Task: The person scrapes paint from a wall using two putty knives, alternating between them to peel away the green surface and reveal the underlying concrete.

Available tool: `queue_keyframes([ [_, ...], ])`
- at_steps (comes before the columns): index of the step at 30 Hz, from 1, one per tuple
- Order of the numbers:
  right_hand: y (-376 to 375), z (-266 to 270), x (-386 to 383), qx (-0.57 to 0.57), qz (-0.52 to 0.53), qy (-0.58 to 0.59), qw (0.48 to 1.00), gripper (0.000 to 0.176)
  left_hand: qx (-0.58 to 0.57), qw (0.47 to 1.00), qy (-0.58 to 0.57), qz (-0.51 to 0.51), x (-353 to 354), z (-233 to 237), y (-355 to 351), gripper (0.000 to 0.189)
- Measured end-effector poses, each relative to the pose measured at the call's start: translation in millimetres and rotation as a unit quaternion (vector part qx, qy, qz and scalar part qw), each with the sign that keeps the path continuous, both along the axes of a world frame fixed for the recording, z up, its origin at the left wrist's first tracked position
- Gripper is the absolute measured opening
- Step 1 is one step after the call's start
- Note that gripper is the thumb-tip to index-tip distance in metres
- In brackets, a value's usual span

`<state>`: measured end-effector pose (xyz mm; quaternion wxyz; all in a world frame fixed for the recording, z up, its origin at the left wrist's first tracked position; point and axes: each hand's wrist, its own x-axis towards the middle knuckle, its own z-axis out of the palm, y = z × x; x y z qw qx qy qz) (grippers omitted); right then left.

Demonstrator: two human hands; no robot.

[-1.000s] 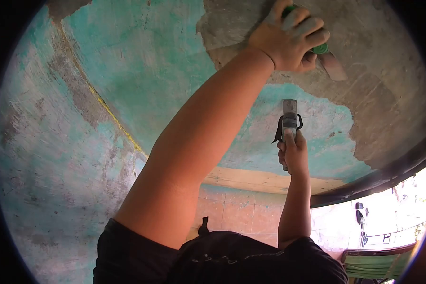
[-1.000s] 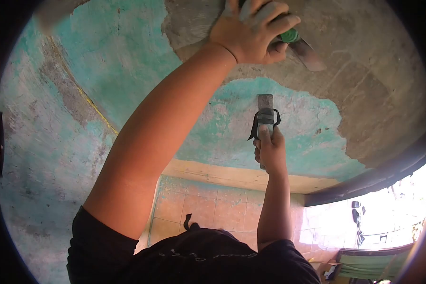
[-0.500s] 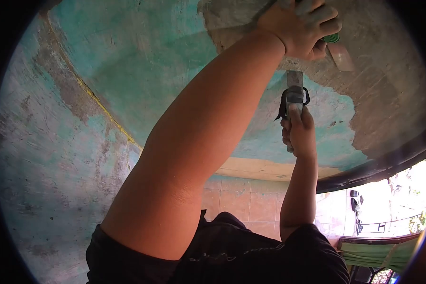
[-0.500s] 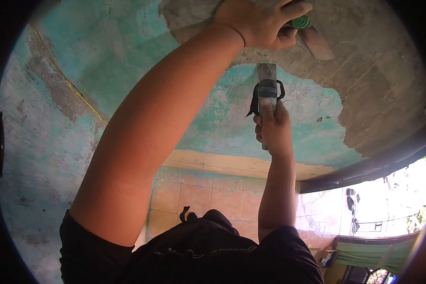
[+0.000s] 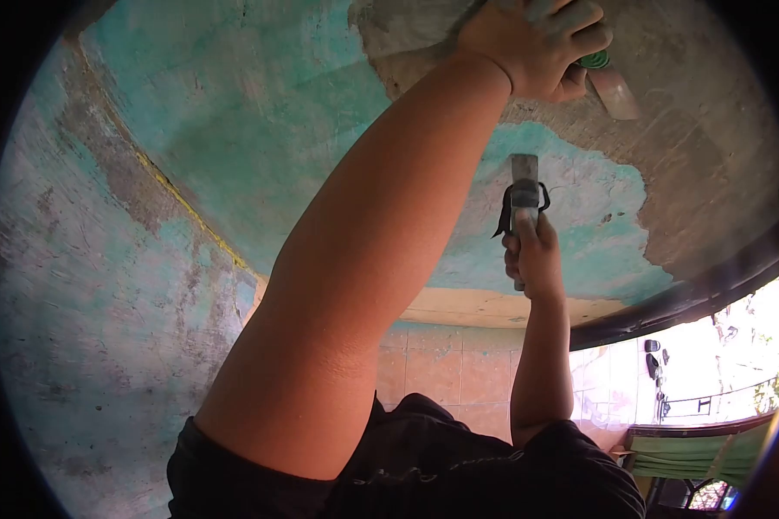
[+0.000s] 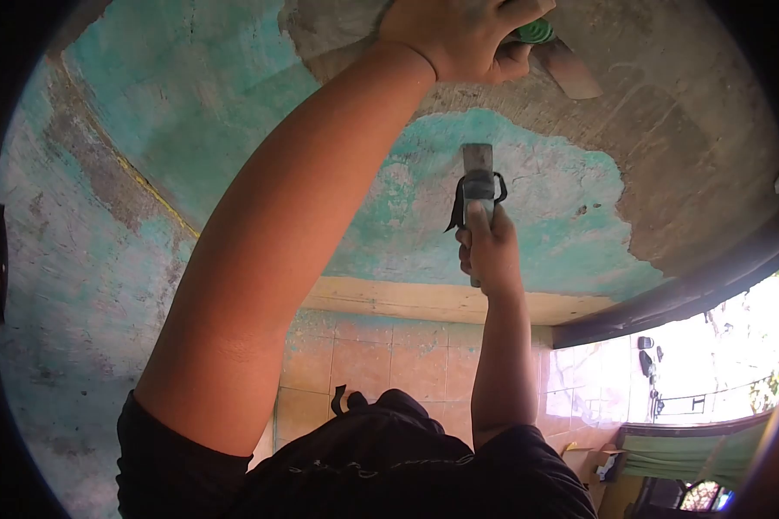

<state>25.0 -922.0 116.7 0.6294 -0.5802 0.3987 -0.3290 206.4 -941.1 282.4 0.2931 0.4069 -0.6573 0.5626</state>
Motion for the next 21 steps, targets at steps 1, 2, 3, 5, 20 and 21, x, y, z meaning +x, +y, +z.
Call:
queue_keyframes([
  [1,-2.1,4.1,3.0,-0.016,0.007,-0.012,1.0,0.02,0.004,1.0,0.002,0.004,0.4,2.8,-0.1,0.048],
  [2,-3.1,9.9,7.3,-0.03,0.014,-0.022,0.999,0.02,-0.006,1.0,-0.003,0.007,1.9,5.3,-0.3,0.049],
  [3,-0.8,17.8,9.8,-0.039,0.018,-0.029,0.999,0.02,-0.011,1.0,-0.005,0.009,1.8,4.9,0.3,0.049],
  [5,-0.6,31.2,11.2,-0.018,0.031,-0.029,0.999,0.019,-0.013,1.0,-0.005,0.013,0.2,0.8,0.2,0.05],
  [20,0.1,-12.1,10.3,-0.033,0.007,-0.004,0.999,0.022,0.006,1.0,0.003,0.017,0.3,0.8,-0.2,0.051],
  [21,4.4,-13.2,8.2,-0.016,-0.001,0.006,1.0,0.021,0.006,1.0,0.007,0.017,-1.9,-0.3,0.0,0.051],
])
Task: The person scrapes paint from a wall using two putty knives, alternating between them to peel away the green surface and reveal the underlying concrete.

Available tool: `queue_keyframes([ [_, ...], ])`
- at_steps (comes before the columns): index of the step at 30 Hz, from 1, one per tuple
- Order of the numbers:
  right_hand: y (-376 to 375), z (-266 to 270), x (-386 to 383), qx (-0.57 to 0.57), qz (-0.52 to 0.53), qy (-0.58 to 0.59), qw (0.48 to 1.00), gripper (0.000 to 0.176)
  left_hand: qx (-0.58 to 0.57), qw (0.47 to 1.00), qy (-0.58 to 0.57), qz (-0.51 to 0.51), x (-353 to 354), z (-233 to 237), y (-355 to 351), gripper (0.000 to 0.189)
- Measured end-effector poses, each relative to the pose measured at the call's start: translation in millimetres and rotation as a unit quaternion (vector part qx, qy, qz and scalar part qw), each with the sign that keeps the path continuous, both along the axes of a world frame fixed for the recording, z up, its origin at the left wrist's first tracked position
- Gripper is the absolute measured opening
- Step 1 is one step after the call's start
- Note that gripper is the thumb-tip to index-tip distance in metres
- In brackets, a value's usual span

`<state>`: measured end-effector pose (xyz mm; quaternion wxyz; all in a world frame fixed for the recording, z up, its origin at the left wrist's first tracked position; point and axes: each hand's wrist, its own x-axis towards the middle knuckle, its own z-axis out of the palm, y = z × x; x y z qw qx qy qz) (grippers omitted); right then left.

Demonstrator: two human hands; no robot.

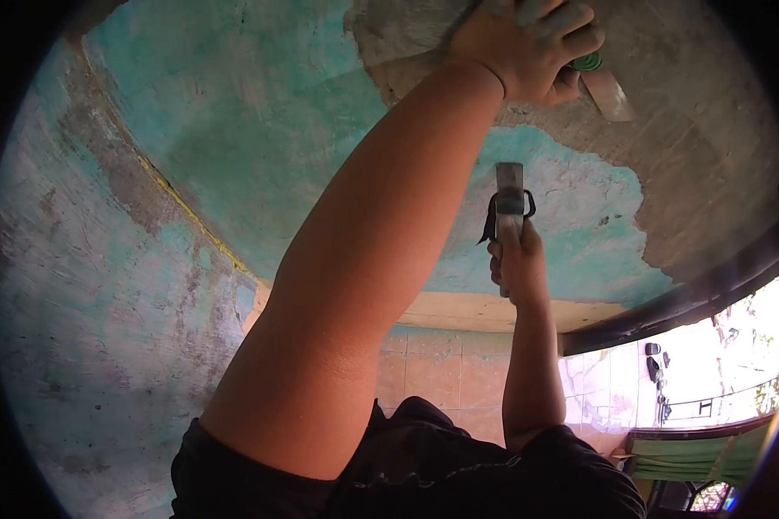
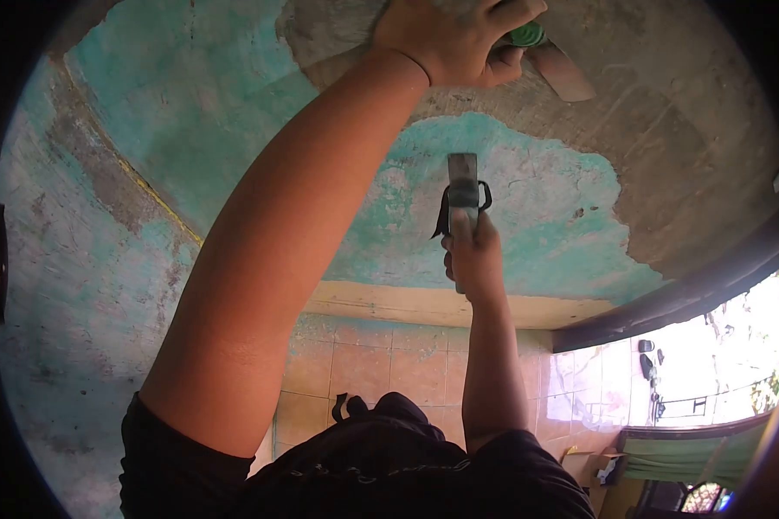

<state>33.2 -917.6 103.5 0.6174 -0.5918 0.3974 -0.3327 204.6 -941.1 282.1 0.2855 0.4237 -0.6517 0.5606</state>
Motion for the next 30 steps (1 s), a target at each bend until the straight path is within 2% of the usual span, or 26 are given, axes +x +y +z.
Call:
queue_keyframes([
  [1,2.4,2.6,1.8,0.032,0.011,-0.021,0.999,0.021,-0.002,1.0,0.003,0.001,0.3,1.4,-0.1,0.051],
  [4,3.3,41.1,16.7,0.008,0.033,-0.027,0.999,0.021,0.013,1.0,-0.007,0.015,1.6,3.4,2.3,0.05],
  [8,-0.9,14.6,11.2,0.003,0.026,-0.038,0.999,0.022,0.006,1.0,-0.01,0.016,2.1,3.9,3.0,0.049],
  [10,4.9,1.4,5.8,0.04,0.016,-0.044,0.998,0.022,0.002,1.0,-0.016,0.023,1.5,2.7,3.5,0.049],
  [14,6.6,40.5,19.5,0.073,0.045,-0.087,0.992,0.021,0.006,1.0,-0.005,0.012,-1.3,-1.6,0.6,0.049],
  [18,2.7,22.4,11.3,0.031,0.028,-0.057,0.997,0.02,-0.014,1.0,-0.009,0.003,2.1,4.3,2.0,0.05],
  [20,7.7,3.8,8.0,0.061,0.009,-0.064,0.996,0.02,-0.012,1.0,-0.005,-0.007,0.1,-0.8,1.4,0.05],
  [24,4.9,34.9,21.2,0.037,0.028,-0.08,0.996,0.019,-0.034,0.999,-0.005,-0.02,1.3,-0.9,-0.6,0.049],
  [25,-0.1,27.9,21.7,0.009,0.024,-0.079,0.997,0.018,-0.044,0.999,-0.01,-0.025,2.4,0.4,-0.5,0.049],
  [30,2.3,10.1,15.6,0.031,0.0,-0.066,0.997,0.018,-0.037,0.998,-0.003,-0.042,1.5,0.2,-3.0,0.048],
])
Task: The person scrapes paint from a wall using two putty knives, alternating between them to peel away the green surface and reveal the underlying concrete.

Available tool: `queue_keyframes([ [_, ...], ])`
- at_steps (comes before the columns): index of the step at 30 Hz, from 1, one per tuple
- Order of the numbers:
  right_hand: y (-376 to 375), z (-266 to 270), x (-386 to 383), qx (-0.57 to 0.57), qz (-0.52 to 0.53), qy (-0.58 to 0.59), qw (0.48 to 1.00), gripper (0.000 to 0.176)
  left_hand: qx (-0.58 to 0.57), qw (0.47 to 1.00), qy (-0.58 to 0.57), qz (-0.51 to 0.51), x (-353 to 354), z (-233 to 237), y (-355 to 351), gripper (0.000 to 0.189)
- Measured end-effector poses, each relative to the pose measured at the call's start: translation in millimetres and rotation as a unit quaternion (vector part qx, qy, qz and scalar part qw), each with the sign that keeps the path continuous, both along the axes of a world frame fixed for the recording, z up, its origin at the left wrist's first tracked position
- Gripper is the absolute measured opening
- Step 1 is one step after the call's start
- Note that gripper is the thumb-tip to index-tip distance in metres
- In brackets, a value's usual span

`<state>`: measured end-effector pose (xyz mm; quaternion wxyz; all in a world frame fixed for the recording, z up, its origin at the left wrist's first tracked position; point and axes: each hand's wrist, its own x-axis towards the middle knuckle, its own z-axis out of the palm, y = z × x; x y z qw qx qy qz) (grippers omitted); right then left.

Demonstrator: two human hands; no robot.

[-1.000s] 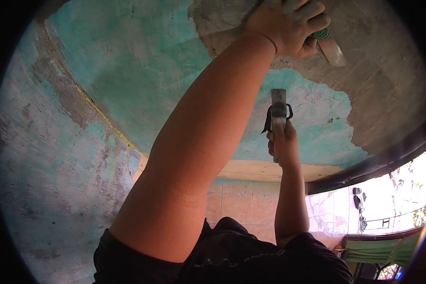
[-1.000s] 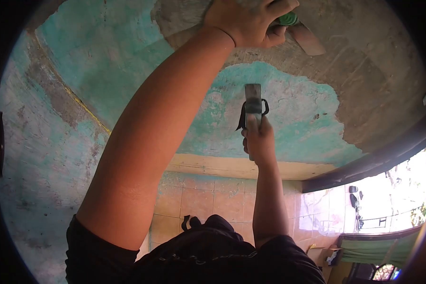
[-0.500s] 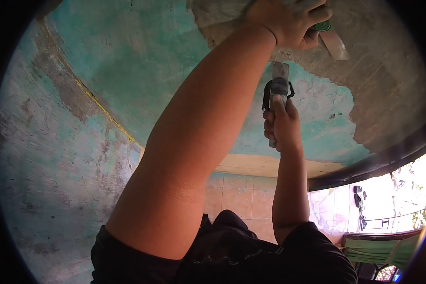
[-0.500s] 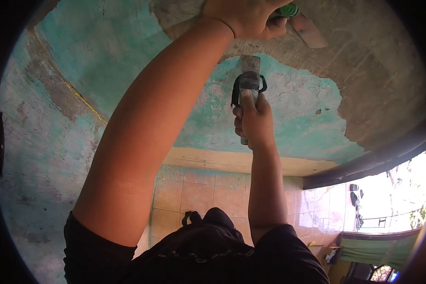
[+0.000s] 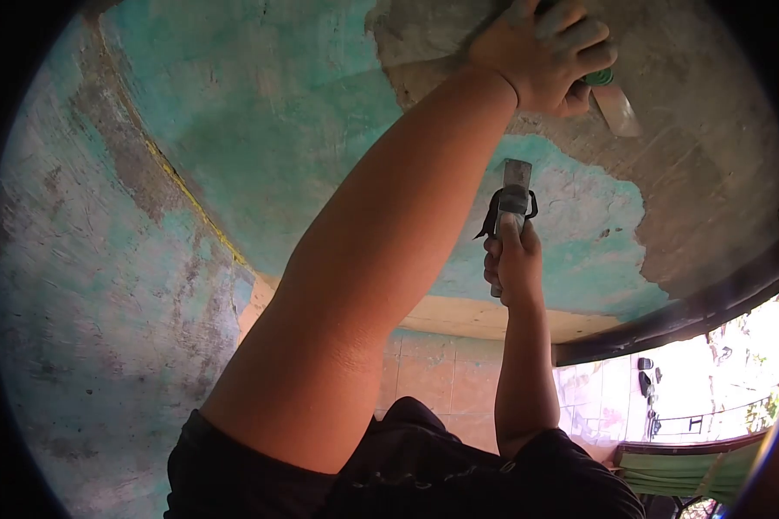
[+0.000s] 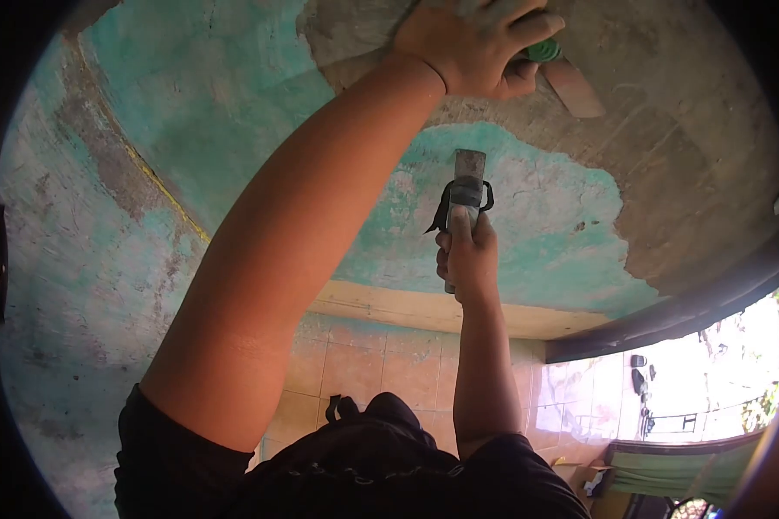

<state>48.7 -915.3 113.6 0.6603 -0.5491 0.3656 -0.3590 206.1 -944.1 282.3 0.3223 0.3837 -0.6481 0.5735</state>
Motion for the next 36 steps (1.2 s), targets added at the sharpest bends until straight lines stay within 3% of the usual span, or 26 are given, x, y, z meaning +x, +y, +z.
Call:
queue_keyframes([
  [3,3.7,25.2,7.7,0.009,0.007,-0.01,1.0,0.017,0.023,0.999,0.004,0.033,-0.6,-0.1,1.5,0.048],
  [8,3.4,3.4,0.6,-0.004,-0.016,0.011,1.0,0.018,0.005,0.999,-0.002,0.042,0.5,-2.9,-0.3,0.048],
  [13,2.3,20.9,6.2,-0.016,-0.003,-0.001,1.0,0.018,0.033,0.997,0.001,0.072,0.1,-0.6,2.2,0.047],
  [17,0.4,-3.1,-0.3,-0.028,-0.023,0.026,0.999,0.018,0.045,0.997,-0.002,0.055,-0.5,0.0,2.8,0.048],
  [19,5.8,1.4,0.0,-0.007,-0.022,0.024,0.999,0.018,0.002,1.0,-0.009,0.029,1.3,0.0,0.6,0.048],
  [22,0.3,23.7,4.4,-0.016,0.02,-0.007,1.0,0.02,0.028,0.998,-0.002,0.06,1.4,-0.3,2.2,0.047],
  [26,-6.1,-7.1,-5.4,-0.05,-0.002,0.036,0.998,0.021,0.037,0.998,0.002,0.048,0.5,-0.8,2.2,0.049],
  [30,-9.2,9.1,2.8,-0.089,-0.012,0.03,0.996,0.02,0.019,0.999,-0.007,0.036,4.0,-2.0,-0.1,0.049],
  [36,-5.5,4.4,-11.7,-0.049,0.002,0.051,0.997,0.02,0.042,0.998,-0.001,0.053,-0.2,-1.2,4.0,0.05],
])
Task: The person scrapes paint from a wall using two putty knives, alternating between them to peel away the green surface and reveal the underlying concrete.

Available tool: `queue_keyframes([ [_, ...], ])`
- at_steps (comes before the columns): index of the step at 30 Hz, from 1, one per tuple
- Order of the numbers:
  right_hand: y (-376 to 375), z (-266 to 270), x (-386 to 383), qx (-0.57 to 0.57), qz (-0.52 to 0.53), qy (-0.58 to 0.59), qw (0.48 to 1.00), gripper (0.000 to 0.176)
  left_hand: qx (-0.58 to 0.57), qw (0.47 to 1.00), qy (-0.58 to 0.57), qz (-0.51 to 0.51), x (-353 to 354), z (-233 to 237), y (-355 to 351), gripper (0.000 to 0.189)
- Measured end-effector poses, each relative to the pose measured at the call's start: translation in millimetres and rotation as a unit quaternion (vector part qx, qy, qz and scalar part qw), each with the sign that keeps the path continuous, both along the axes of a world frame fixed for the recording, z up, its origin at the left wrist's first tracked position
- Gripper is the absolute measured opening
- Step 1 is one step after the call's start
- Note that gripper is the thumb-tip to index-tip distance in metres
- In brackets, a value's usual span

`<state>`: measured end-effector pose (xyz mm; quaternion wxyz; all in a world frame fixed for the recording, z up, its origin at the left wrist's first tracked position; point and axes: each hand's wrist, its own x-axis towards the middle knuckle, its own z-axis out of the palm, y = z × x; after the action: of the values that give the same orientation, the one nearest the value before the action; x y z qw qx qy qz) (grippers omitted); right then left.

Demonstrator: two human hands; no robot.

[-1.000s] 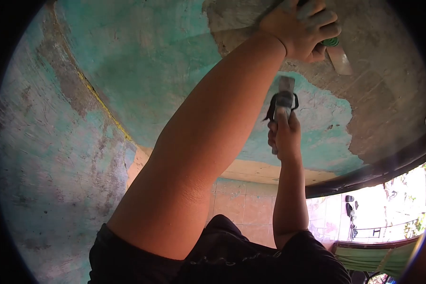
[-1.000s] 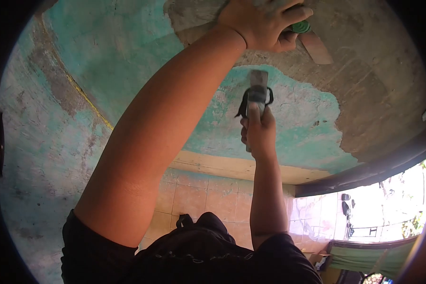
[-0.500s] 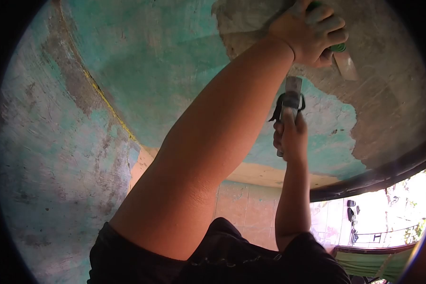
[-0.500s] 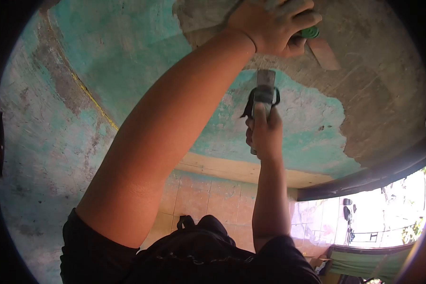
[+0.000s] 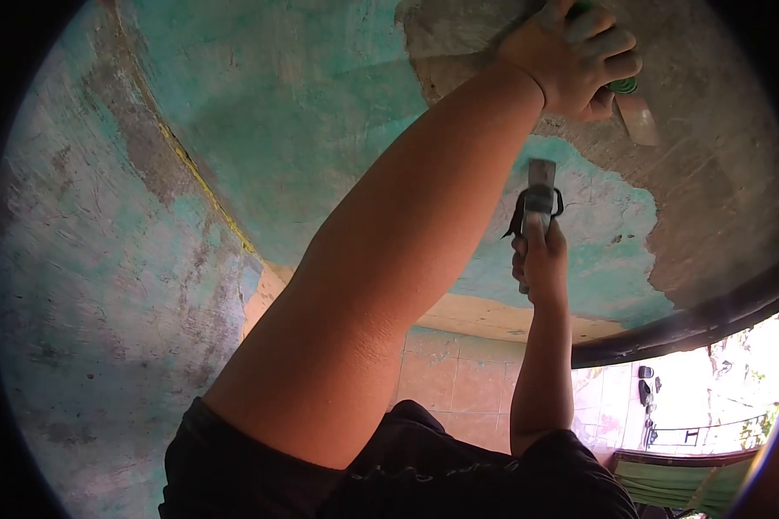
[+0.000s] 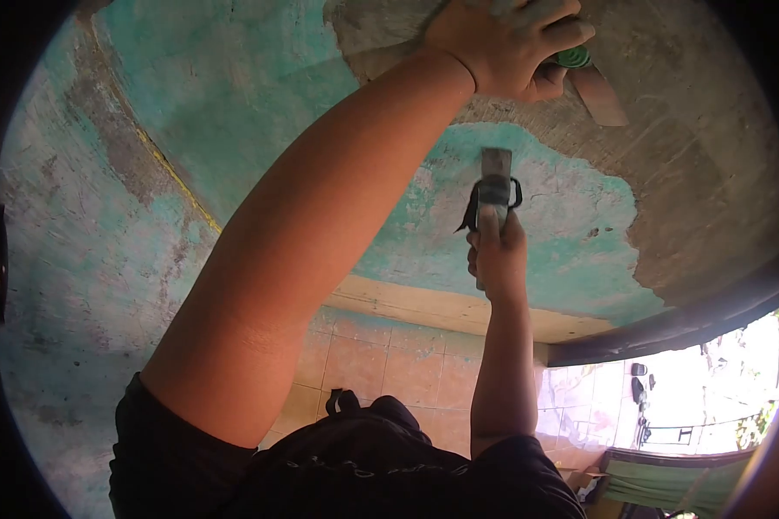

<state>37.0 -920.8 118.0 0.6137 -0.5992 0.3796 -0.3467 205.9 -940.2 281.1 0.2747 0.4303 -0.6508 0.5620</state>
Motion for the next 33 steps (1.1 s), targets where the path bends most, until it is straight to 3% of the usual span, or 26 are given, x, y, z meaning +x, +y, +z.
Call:
queue_keyframes([
  [3,-4.3,9.6,3.8,-0.043,-0.017,0.01,0.999,0.021,-0.025,1.0,-0.006,-0.018,4.6,2.1,-3.5,0.05],
  [4,-2.6,32.6,5.9,-0.007,0.005,0.021,1.0,0.021,-0.025,1.0,-0.005,-0.008,3.6,1.8,-1.8,0.049],
  [9,-8.1,3.1,-9.1,-0.034,0.0,0.058,0.998,0.023,-0.016,1.0,-0.001,0.003,1.3,-1.2,-1.5,0.049],
  [15,-6.4,32.9,-0.4,-0.033,0.028,0.044,0.998,0.022,-0.006,1.0,-0.003,0.002,0.9,2.6,2.2,0.048],
  [20,-9.6,-1.8,-8.5,-0.033,0.015,0.071,0.997,0.021,-0.029,0.999,-0.004,-0.016,3.2,0.5,-2.6,0.049],
  [24,-4.9,21.0,6.1,-0.059,0.036,0.044,0.997,0.02,0.03,0.999,-0.001,0.016,-0.3,5.8,5.0,0.05],
  [26,-4.7,23.5,8.5,-0.051,0.036,0.046,0.997,0.018,0.006,1.0,-0.007,0.004,-0.1,5.1,4.2,0.05],
  [30,1.7,-26.8,0.3,0.028,0.004,-0.026,0.999,0.018,-0.028,0.999,-0.008,-0.032,1.3,3.0,-1.4,0.05],
  [32,9.5,-62.9,-2.8,0.084,-0.01,-0.129,0.988,0.026,0.004,1.0,-0.003,-0.03,-0.4,5.9,1.6,0.05],
  [33,13.5,-74.1,-5.7,0.097,0.037,-0.172,0.98,0.038,0.021,0.999,0.003,-0.027,0.2,6.0,3.0,0.051],
])
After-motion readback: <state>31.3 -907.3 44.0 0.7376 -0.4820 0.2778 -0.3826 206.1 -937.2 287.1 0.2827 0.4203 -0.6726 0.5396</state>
